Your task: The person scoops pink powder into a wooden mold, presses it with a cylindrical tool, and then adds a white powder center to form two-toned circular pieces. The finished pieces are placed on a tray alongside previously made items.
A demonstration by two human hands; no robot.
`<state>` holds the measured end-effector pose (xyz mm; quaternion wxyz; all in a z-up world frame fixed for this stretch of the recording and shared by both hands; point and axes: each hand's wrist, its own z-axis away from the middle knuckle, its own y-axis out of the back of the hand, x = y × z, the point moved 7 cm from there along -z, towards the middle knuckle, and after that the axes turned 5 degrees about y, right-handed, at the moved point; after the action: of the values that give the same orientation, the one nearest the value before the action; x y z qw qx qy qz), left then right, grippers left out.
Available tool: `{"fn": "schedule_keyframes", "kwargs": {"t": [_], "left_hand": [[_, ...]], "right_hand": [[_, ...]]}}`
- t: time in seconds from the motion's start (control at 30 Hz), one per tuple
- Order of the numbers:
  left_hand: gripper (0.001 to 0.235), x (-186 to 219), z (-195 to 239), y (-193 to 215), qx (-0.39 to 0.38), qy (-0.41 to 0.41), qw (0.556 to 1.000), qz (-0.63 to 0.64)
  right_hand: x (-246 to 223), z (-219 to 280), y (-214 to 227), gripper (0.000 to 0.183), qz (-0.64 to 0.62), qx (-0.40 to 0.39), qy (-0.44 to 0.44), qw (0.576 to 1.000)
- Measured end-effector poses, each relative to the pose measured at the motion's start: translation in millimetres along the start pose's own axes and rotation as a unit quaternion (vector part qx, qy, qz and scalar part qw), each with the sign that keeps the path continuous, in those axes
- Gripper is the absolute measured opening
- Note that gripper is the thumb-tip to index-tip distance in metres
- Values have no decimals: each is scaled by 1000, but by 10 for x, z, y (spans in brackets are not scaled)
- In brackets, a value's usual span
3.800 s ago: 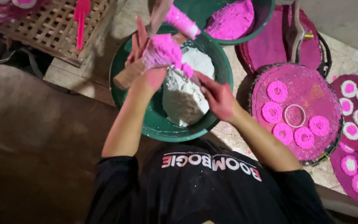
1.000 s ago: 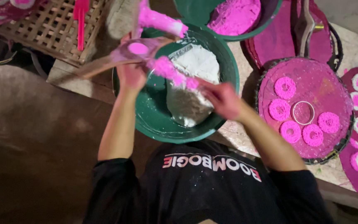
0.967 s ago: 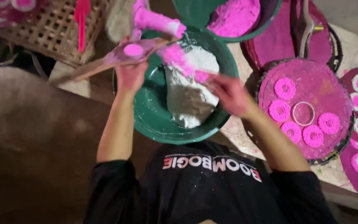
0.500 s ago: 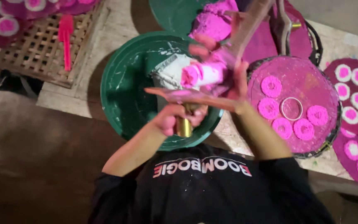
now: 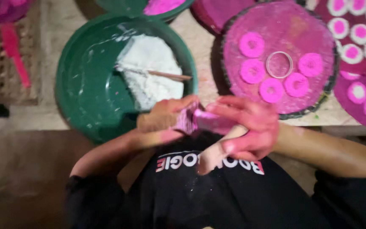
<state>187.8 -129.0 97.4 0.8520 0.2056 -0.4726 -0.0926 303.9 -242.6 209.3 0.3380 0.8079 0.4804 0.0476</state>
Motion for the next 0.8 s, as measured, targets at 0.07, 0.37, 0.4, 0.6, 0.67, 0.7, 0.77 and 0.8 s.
{"fn": "schedule_keyframes", "kwargs": {"t": [0.07, 0.37, 0.4, 0.6, 0.67, 0.7, 0.77, 0.8], "left_hand": [[39, 287, -69, -283, -8, -119, 987, 108], [30, 629, -1586, -1071, -123, -154, 978, -66], [28, 741, -1713, -1101, -129, -177, 971, -94], [36, 1546, -2227, -974, 113, -254, 961, -6], [41, 1604, -2412, -1007, 199, -252, 945, -59], [45, 1562, -2497, -1014, 248, -243, 930, -119], [44, 1363, -2619, -1117, 294, -221, 912, -182], [40, 1227, -2664, -1200, 290, -211, 915, -182]], "right_hand": [[-56, 178, 41, 47, 5, -32, -48, 998], [377, 1424, 1179, 82, -214, 35, -339, 916], [450, 1651, 1272, 85, -282, 17, -400, 872], [409, 2863, 1733, 88, -520, -36, -555, 649], [433, 3052, 2022, 97, -446, 20, -571, 689], [422, 3111, 2138, 101, -437, 41, -580, 686], [441, 3190, 2328, 108, -420, 84, -596, 680], [417, 3194, 2370, 108, -445, 99, -586, 670]]}}
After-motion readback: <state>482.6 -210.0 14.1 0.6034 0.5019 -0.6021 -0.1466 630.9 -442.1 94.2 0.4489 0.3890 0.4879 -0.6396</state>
